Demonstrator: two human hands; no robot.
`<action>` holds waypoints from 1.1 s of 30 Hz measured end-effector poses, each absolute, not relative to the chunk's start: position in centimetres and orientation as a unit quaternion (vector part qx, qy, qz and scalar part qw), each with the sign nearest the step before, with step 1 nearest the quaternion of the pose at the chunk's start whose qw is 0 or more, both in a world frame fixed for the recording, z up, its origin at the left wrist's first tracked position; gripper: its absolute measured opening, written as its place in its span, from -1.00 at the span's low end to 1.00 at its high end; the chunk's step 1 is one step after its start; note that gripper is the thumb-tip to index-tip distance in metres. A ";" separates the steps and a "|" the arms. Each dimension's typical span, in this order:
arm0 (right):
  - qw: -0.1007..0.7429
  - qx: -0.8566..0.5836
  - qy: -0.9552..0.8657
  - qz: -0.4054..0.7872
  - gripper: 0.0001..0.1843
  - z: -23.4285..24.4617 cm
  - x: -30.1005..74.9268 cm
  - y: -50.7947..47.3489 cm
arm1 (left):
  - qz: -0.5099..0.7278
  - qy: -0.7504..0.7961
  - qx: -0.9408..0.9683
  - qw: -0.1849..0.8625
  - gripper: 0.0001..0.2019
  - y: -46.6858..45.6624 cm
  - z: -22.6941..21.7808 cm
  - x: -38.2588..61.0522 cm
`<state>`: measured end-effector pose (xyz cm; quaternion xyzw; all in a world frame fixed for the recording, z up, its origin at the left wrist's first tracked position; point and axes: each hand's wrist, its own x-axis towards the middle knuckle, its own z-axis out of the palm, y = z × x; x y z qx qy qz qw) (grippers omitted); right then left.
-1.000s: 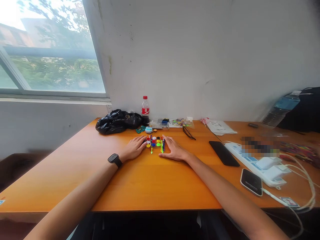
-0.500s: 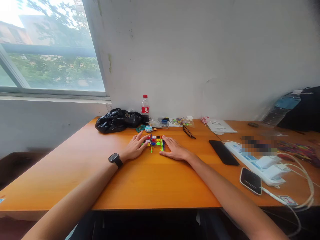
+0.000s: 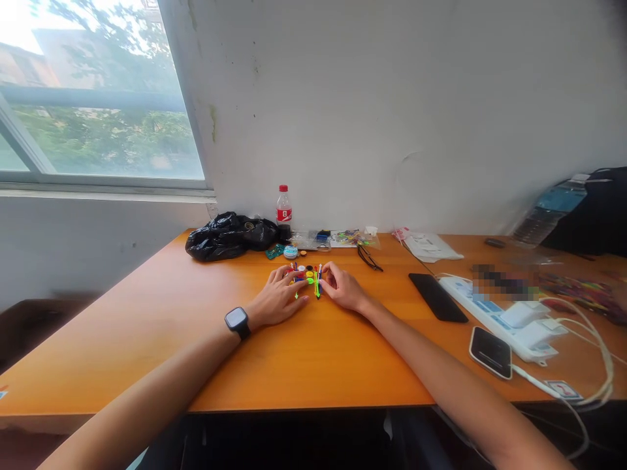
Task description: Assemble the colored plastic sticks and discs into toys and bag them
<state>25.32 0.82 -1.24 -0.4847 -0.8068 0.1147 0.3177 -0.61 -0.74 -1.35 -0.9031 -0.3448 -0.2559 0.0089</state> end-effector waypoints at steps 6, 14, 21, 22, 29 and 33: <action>0.319 -0.492 -0.798 0.139 -0.77 -2.1 24.4 0.8 | -0.263 -0.339 -0.903 0.015 -0.58 -0.9 -1.3 -0.4; 0.327 -0.492 -0.792 0.153 -0.77 -2.2 24.3 0.8 | -0.255 -0.326 -0.910 0.007 -0.61 -0.6 -1.5 -0.6; 0.324 -0.492 -0.791 0.164 -0.72 -2.3 24.3 0.8 | -0.270 -0.286 -0.919 -0.012 -0.71 -1.2 -0.6 -0.4; 0.324 -0.491 -0.792 0.164 -0.72 -2.3 24.4 0.8 | -0.270 -0.281 -0.921 -0.017 -0.70 -1.3 -0.5 -0.4; 0.327 -0.481 -0.798 0.157 -0.73 -2.6 24.5 0.9 | -0.251 -0.220 -0.941 -0.055 -0.66 -2.7 0.3 0.2; 0.326 -0.482 -0.798 0.155 -0.68 -2.6 24.5 1.0 | -0.261 -0.140 -0.954 -0.040 -0.70 -3.8 0.5 1.1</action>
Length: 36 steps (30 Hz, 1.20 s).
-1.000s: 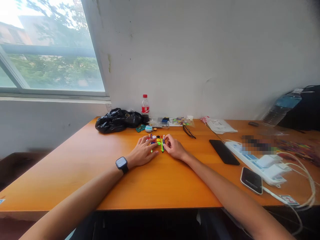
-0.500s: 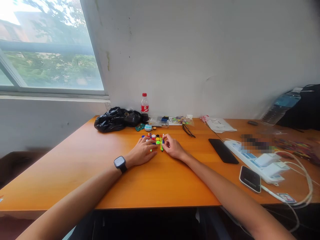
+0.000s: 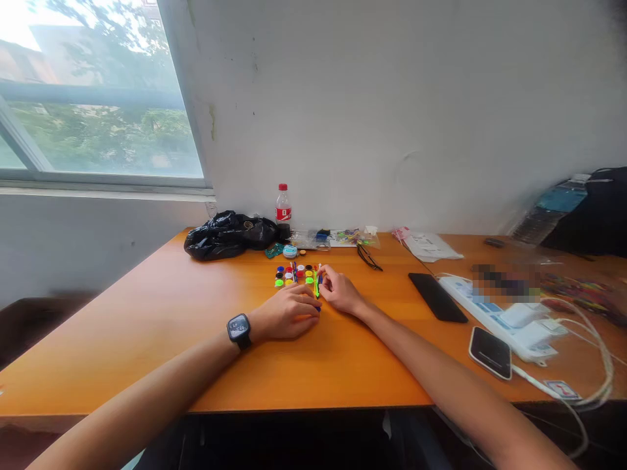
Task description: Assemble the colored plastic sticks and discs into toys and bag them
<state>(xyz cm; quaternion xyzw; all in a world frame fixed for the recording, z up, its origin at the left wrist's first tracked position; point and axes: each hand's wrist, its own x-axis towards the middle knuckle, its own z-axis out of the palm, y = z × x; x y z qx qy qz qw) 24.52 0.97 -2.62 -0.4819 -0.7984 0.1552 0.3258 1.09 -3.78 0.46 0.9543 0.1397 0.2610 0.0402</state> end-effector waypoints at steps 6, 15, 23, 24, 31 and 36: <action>0.322 -0.501 -0.793 0.127 -0.71 -2.2 24.3 0.6 | 0.250 0.073 0.963 -0.071 -0.84 -4.7 0.5 1.9; 0.285 -0.563 -0.771 0.089 -0.89 -1.1 24.2 0.3 | 0.225 0.069 0.965 -0.118 -0.81 -5.0 0.8 2.2; 0.266 -0.601 -0.751 0.068 -0.79 -1.1 25.1 1.0 | 0.229 0.085 0.966 -0.090 -0.83 -4.9 1.0 2.0; 0.261 -0.608 -0.747 0.064 -0.78 -1.0 25.3 1.1 | 0.230 0.087 0.966 -0.084 -0.83 -4.8 1.0 2.0; 0.218 -0.635 -0.740 0.038 -0.77 -0.9 26.1 1.4 | 0.229 0.107 0.966 -0.049 -0.83 -4.4 0.6 1.8; 0.196 -0.631 -0.750 0.023 -0.67 -0.9 26.0 1.3 | 0.250 0.122 0.960 -0.028 -0.80 -4.2 0.5 1.8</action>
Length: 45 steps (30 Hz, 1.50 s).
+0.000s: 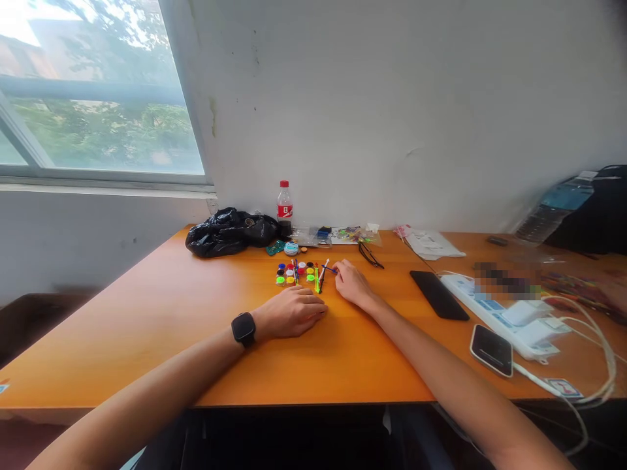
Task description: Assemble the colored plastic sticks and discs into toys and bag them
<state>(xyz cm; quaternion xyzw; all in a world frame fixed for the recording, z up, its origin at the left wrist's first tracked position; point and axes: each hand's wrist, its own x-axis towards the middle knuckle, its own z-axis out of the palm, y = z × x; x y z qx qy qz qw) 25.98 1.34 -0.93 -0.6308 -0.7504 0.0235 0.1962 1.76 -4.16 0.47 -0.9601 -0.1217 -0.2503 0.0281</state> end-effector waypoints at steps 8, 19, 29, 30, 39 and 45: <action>0.156 -0.621 -0.768 -0.023 -0.58 -0.5 25.2 0.6 | -0.263 -0.132 -0.956 0.016 -0.77 -3.7 -0.4 1.7; 0.150 -0.587 -0.785 -0.131 -0.68 -0.8 25.4 0.6 | -0.290 -0.165 -0.941 -0.054 -0.78 -3.7 -0.1 1.3; 0.169 -0.660 -0.729 -0.069 -0.66 -0.4 24.9 0.4 | -0.346 -0.183 -0.911 -0.133 -0.79 -3.3 -0.2 1.3; 0.184 -0.666 -0.721 -0.051 -0.69 -0.4 24.9 0.5 | -0.362 -0.192 -0.901 -0.145 -0.80 -3.1 -0.3 1.3; 0.395 -0.554 -0.730 0.059 -0.81 0.6 25.3 0.5 | -0.491 -0.300 -0.780 -0.246 -0.72 -1.0 -1.1 0.4; 0.462 -0.474 -0.732 0.162 -0.80 1.1 24.0 -0.8 | -0.517 -0.306 -0.725 -0.338 -0.63 -0.6 -1.4 0.6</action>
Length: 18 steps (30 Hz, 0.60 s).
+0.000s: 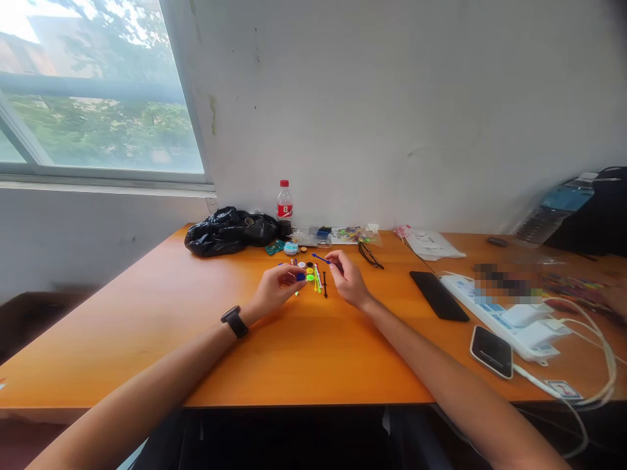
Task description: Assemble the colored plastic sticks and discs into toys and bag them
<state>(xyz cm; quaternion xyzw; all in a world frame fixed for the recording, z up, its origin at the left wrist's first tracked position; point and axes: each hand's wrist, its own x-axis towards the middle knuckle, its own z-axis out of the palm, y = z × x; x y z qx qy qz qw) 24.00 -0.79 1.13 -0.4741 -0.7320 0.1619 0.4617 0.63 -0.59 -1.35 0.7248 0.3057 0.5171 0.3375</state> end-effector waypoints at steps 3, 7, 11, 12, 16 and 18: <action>0.471 -0.414 -0.752 0.203 -0.83 0.8 23.1 -1.8 | 0.518 0.299 0.708 0.375 -0.56 -0.8 -1.1 0.7; 0.413 -0.377 -0.804 0.203 -0.83 0.6 22.3 -3.1 | 0.501 0.292 0.723 0.376 -0.58 -1.5 -0.6 0.6; 0.352 -0.366 -0.851 0.138 -0.84 0.8 22.2 -3.6 | 0.491 0.271 0.772 0.300 -0.66 -1.7 -0.4 0.5; 0.347 -0.360 -0.857 0.127 -0.84 0.8 22.2 -3.6 | 0.488 0.266 0.785 0.273 -0.69 -1.7 -0.5 0.5; 0.364 -0.333 -0.864 0.101 -0.86 0.8 22.3 -3.4 | 0.482 0.256 0.813 0.202 -0.78 -1.7 -0.6 0.5; 0.367 -0.328 -0.866 0.091 -0.85 0.8 22.3 -3.2 | 0.482 0.255 0.816 0.193 -0.79 -1.8 -0.5 0.5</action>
